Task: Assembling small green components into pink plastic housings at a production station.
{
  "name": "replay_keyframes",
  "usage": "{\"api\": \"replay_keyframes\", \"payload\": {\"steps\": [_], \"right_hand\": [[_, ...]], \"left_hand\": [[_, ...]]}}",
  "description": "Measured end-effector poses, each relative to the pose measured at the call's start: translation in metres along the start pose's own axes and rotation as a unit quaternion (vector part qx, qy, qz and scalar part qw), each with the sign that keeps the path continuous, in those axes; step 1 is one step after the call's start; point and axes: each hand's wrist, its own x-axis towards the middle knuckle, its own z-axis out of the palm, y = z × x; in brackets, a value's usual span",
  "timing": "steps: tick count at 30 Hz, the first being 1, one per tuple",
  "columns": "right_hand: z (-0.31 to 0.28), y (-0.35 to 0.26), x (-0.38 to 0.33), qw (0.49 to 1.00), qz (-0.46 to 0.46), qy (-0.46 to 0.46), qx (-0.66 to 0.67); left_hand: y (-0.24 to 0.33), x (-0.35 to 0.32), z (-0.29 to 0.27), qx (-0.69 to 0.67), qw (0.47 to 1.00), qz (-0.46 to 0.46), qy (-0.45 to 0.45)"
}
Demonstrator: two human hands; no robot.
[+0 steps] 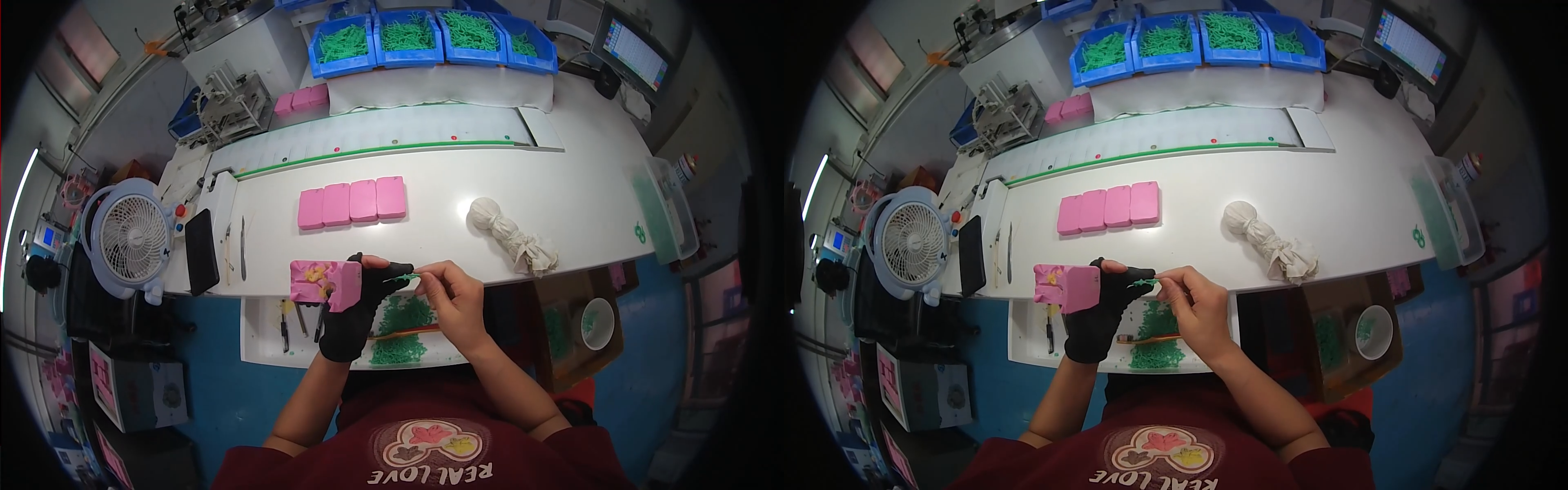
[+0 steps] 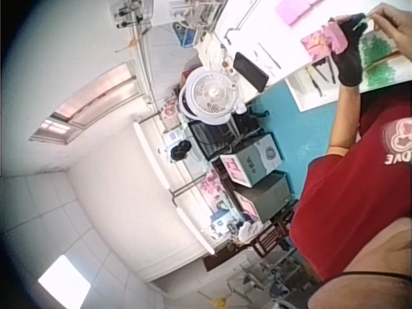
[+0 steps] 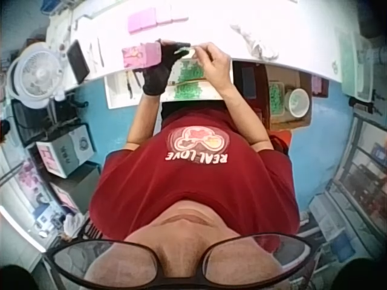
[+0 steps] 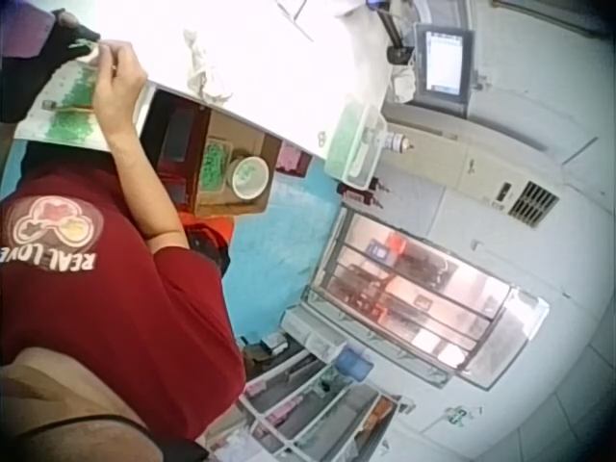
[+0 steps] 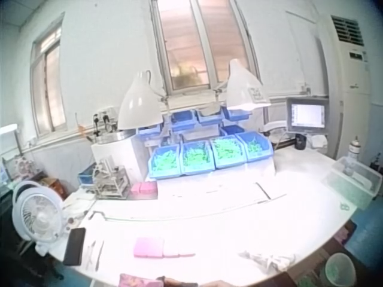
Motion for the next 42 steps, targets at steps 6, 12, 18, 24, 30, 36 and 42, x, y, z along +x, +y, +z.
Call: {"api": "replay_keyframes", "payload": {"steps": [6, 12, 18, 24, 30, 36, 42], "right_hand": [[0.002, 0.005, 0.001, 1.0, 0.012, -0.003, 0.028], [0.003, 0.003, 0.007, 1.0, -0.002, -0.004, 0.006], [-0.018, -0.007, 0.002, 0.998, 0.003, 0.036, -0.044], [-0.092, -0.025, 0.027, 0.952, -0.157, 0.199, -0.172], [-0.28, -0.021, 0.044, 0.753, -0.199, 0.469, -0.417], [-0.395, -0.031, 0.038, 0.611, 0.085, 0.482, -0.622], [-0.2, -0.043, 0.038, 0.908, -0.035, 0.242, -0.34]], "left_hand": [[0.001, -0.001, -0.001, 0.0, 1.0, 0.0, 0.002], [0.003, 0.005, -0.001, 0.0, 1.0, -0.003, 0.012], [-0.001, 0.014, 0.023, 0.056, 0.998, 0.028, -0.016], [-0.059, 0.011, -0.105, -0.102, 0.946, 0.002, 0.306], [-0.038, 0.015, -0.058, 0.276, 0.945, 0.059, 0.163], [-0.018, 0.016, -0.053, 0.138, 0.972, -0.111, 0.156], [-0.014, 0.016, -0.024, 0.132, 0.977, -0.106, 0.129]]}}
